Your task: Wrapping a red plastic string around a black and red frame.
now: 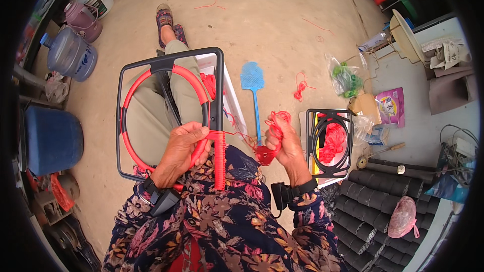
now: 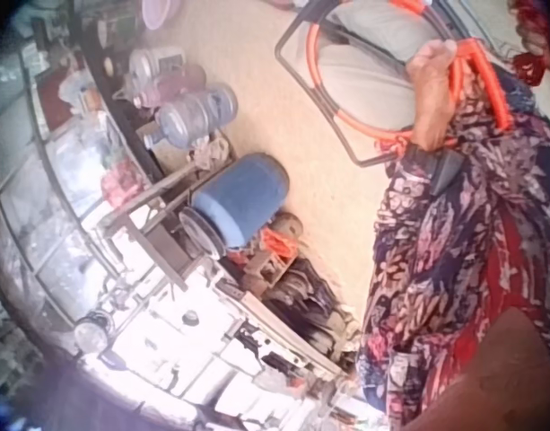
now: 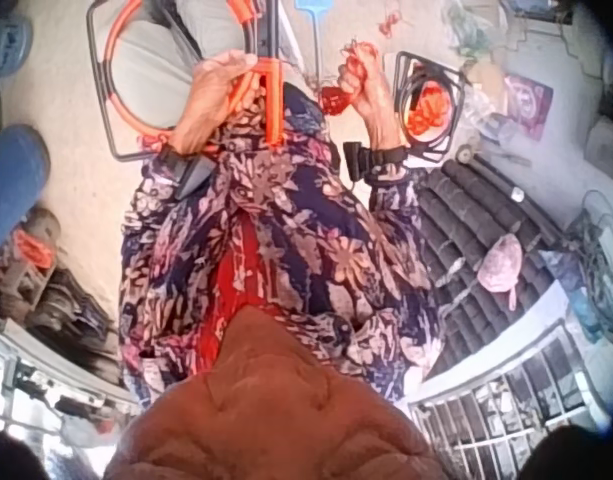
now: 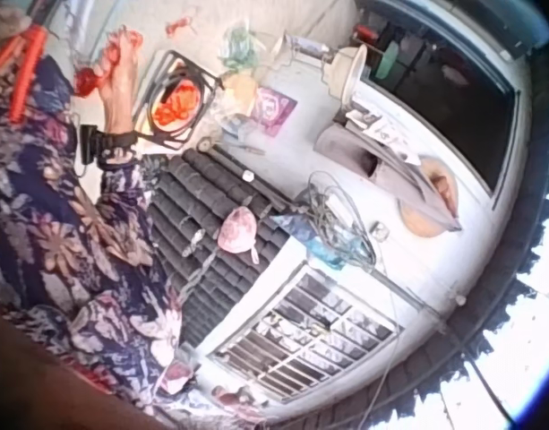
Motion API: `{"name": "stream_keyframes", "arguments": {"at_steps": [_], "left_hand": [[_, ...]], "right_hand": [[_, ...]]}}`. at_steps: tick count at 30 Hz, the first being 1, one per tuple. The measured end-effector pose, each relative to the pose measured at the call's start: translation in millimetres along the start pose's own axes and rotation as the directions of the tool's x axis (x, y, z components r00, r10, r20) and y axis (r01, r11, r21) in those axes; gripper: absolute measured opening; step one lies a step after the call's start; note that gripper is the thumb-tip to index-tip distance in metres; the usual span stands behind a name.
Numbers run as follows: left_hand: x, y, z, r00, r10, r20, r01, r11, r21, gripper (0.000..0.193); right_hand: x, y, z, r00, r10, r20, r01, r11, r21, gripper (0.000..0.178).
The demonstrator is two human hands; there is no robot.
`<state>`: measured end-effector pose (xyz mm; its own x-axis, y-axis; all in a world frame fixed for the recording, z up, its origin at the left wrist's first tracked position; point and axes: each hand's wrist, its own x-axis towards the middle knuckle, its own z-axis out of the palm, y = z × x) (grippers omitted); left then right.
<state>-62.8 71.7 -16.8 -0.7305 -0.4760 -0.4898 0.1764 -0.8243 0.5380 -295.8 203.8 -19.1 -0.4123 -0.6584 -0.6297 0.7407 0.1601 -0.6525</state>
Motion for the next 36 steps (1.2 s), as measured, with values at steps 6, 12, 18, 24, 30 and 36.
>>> {"name": "stream_keyframes", "arguments": {"at_steps": [6,12,18,24,30,36], "left_hand": [[0,3,6,1.000,0.010,0.002,-0.010,1.000,0.017,0.015],[-1,1,1,1.000,0.016,0.009,-0.016,1.000,-0.005,0.016],[0,2,-1,1.000,0.004,-0.012,-0.004,1.000,-0.008,0.015],[0,2,1,1.000,0.018,0.015,-0.018,1.000,-0.018,0.015],[1,2,1,1.000,0.020,0.015,-0.020,1.000,-0.004,0.015],[2,1,0,1.000,0.021,-0.006,-0.021,1.000,0.010,0.015]], "right_hand": [[13,16,18,0.998,0.050,0.025,-0.051,0.999,0.018,0.018],[3,41,44,0.979,-0.017,0.204,0.034,0.997,-0.076,0.043],[-16,42,34,0.916,0.023,0.401,0.194,0.849,-0.491,0.056],[5,40,-7,0.970,-0.048,0.237,0.119,0.948,-0.295,0.035],[0,-9,21,0.953,-0.285,0.104,0.303,0.875,-0.379,0.031],[-22,-37,119,0.777,-0.403,0.484,0.629,0.534,-0.565,0.038]]}}
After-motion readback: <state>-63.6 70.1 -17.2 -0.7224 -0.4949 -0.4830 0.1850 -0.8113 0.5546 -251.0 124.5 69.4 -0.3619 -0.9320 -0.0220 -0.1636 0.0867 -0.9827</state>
